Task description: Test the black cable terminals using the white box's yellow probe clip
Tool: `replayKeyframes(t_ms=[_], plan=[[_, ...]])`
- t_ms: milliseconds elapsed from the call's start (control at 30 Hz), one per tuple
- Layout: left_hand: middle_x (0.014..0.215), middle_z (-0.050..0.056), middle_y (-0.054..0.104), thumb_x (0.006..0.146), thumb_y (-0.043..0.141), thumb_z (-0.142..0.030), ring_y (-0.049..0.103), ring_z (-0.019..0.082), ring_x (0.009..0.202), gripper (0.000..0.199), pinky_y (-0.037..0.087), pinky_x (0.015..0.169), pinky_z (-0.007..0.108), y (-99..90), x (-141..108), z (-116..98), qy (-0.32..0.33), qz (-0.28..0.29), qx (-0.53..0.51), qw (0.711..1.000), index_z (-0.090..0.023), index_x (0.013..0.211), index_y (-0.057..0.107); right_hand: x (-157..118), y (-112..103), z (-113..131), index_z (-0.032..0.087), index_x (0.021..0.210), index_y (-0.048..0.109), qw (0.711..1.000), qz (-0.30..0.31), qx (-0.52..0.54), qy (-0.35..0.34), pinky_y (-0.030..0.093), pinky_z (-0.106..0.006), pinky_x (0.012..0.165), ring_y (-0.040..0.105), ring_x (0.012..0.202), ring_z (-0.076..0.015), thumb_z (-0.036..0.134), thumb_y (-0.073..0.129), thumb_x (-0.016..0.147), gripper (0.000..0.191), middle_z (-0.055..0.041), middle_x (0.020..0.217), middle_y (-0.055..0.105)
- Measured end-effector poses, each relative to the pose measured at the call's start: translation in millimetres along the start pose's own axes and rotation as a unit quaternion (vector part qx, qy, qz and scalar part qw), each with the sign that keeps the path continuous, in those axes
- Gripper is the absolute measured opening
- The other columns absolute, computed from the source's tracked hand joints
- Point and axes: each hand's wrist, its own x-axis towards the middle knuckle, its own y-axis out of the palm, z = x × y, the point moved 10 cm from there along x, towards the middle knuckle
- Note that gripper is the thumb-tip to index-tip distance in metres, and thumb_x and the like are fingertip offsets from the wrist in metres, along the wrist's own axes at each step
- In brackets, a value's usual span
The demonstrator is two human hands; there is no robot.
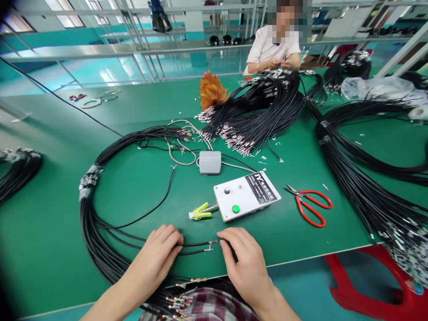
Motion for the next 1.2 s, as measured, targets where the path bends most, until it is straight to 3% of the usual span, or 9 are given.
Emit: replayKeyframes(t_ms=[133, 367, 533, 633, 733, 900, 1033, 1200], plan=[[0.084, 0.005, 0.06, 0.096, 0.034, -0.014, 0.055, 0.024, 0.076, 0.021, 0.048, 0.071, 0.04, -5.1, -0.5, -6.1, -0.007, -0.022, -0.033, 0.999, -0.022, 0.085, 0.051, -2.6, 3.1, -3.6, 0.022, 0.106, 0.062, 0.999, -0.003, 0.016, 0.037, 0.055, -0.034, 0.075, 0.065, 0.084, -0.0198, 0.014, 0.048, 0.095, 0.019, -0.0057, 0.091, 0.068], [0.091, 0.005, 0.064, 0.099, 0.038, -0.017, 0.062, 0.02, 0.081, 0.023, 0.051, 0.074, 0.032, -10.5, 7.3, -43.8, 0.046, -0.02, -0.182, 0.982, -0.023, 0.102, 0.06, -1.3, 2.9, 0.0, 0.024, 0.112, 0.059, 0.989, 0.012, 0.118, 0.086, 0.054, -0.027, 0.079, 0.066, 0.088, -0.0155, 0.019, 0.044, 0.098, 0.021, -0.0038, 0.096, 0.068], [0.077, 0.0, 0.067, 0.096, 0.05, -0.023, 0.061, 0.016, 0.066, 0.015, 0.047, 0.063, 0.025, -18.3, 7.7, -27.1, -0.027, -0.064, -0.274, 0.959, -0.023, 0.088, 0.063, 8.7, 14.7, 15.7, 0.023, 0.108, 0.062, 0.972, 0.017, 0.208, 0.106, 0.05, -0.025, 0.065, 0.062, 0.075, -0.0145, 0.033, 0.063, 0.088, 0.022, -0.0009, 0.088, 0.069], [0.067, -0.001, 0.064, 0.093, 0.053, -0.026, 0.057, 0.015, 0.058, 0.017, 0.044, 0.055, 0.024, -15.0, 5.0, -18.4, -0.059, -0.063, -0.31, 0.947, -0.022, 0.08, 0.063, 16.0, 26.2, 13.2, 0.021, 0.095, 0.066, 0.953, -0.006, 0.255, 0.164, 0.046, -0.023, 0.059, 0.059, 0.066, -0.0126, 0.033, 0.07, 0.08, 0.02, 0.0004, 0.08, 0.067], [0.062, -0.002, 0.059, 0.092, 0.053, -0.029, 0.055, 0.013, 0.052, 0.018, 0.043, 0.05, 0.022, -3.6, 0.5, -10.1, -0.11, -0.039, -0.397, 0.911, -0.021, 0.078, 0.06, 18.7, 44.9, 4.4, 0.019, 0.081, 0.069, 0.914, 0.007, 0.324, 0.246, 0.045, -0.022, 0.058, 0.057, 0.061, -0.0104, 0.031, 0.068, 0.081, 0.012, 0.0003, 0.074, 0.067], [0.059, -0.004, 0.057, 0.089, 0.06, -0.04, 0.05, 0.007, 0.041, 0.026, 0.04, 0.042, 0.018, 10.9, -5.8, -2.6, -0.181, -0.017, -0.552, 0.814, -0.018, 0.077, 0.055, 18.7, 70.7, 3.1, 0.018, 0.079, 0.072, 0.823, 0.072, 0.469, 0.313, 0.049, -0.02, 0.059, 0.057, 0.057, -0.0074, 0.036, 0.075, 0.075, 0.018, -0.0007, 0.078, 0.071], [0.059, -0.003, 0.06, 0.086, 0.064, -0.045, 0.048, 0.005, 0.039, 0.03, 0.038, 0.04, 0.016, 10.5, -5.1, -1.9, -0.181, -0.022, -0.589, 0.787, -0.017, 0.079, 0.055, 18.3, 73.2, 1.8, 0.017, 0.077, 0.072, 0.805, 0.07, 0.491, 0.325, 0.05, -0.02, 0.059, 0.057, 0.055, -0.0066, 0.04, 0.077, 0.073, 0.023, 0.0006, 0.073, 0.069], [0.067, -0.001, 0.061, 0.085, 0.066, -0.041, 0.05, 0.006, 0.043, 0.026, 0.041, 0.042, 0.018, 6.2, -3.3, -1.0, -0.18, -0.038, -0.593, 0.784, -0.017, 0.091, 0.058, 17.1, 72.2, 1.1, 0.016, 0.079, 0.068, 0.82, 0.07, 0.461, 0.332, 0.047, -0.02, 0.055, 0.058, 0.052, -0.0072, 0.045, 0.076, 0.074, 0.03, 0.0015, 0.067, 0.066]])
